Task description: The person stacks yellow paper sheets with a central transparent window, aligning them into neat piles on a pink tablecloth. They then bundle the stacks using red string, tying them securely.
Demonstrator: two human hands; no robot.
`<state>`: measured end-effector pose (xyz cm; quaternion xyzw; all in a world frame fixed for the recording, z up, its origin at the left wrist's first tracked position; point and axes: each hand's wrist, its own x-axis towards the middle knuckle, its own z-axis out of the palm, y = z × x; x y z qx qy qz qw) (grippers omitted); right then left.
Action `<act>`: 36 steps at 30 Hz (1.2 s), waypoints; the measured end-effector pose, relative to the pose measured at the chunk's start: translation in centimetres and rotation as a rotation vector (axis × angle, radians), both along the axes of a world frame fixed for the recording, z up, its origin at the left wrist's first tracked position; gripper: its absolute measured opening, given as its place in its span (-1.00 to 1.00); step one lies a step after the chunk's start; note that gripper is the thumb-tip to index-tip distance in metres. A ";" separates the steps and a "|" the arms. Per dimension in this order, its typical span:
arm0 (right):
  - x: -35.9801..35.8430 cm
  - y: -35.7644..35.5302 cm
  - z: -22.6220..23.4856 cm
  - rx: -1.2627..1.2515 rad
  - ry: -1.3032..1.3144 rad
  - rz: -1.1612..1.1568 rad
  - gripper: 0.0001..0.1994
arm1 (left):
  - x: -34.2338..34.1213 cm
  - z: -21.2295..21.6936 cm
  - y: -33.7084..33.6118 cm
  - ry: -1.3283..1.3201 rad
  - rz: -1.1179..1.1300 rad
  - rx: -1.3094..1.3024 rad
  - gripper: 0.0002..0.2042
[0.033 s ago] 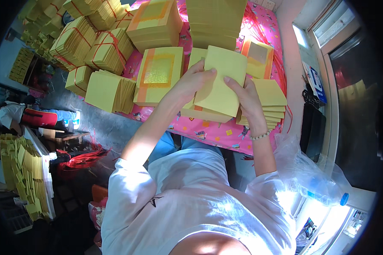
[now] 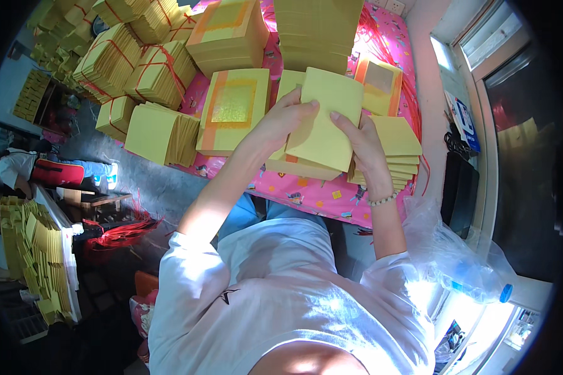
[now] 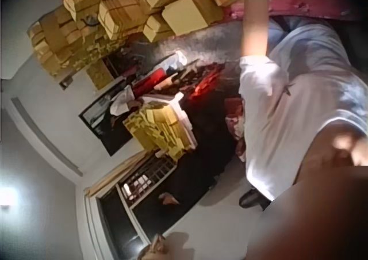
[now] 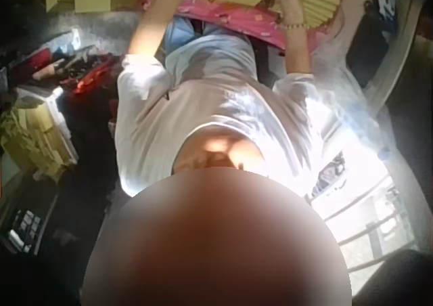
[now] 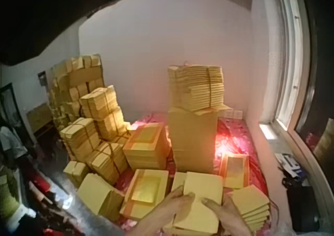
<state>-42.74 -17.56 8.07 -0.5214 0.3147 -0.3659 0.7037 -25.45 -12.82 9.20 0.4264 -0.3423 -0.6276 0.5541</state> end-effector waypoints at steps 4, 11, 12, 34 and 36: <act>-0.1 -0.2 -0.3 0.083 -0.008 0.007 -0.61 | 0.0 -0.3 -0.4 0.017 -0.004 0.028 -0.68; 0.1 0.7 -0.2 -0.061 0.022 -0.068 -0.60 | -0.4 0.7 0.3 -0.094 0.022 0.007 -0.69; 0.2 1.0 0.0 -0.089 0.036 -0.090 -0.60 | -0.5 0.8 0.6 -0.128 0.038 -0.023 -0.69; -0.8 4.7 2.1 -0.273 -0.011 -0.207 -0.77 | -2.8 0.0 5.2 -0.288 0.324 -0.453 -0.73; -0.5 4.8 2.5 -0.276 -0.043 -0.240 -0.81 | -2.7 0.1 5.3 -0.249 0.313 -0.413 -0.73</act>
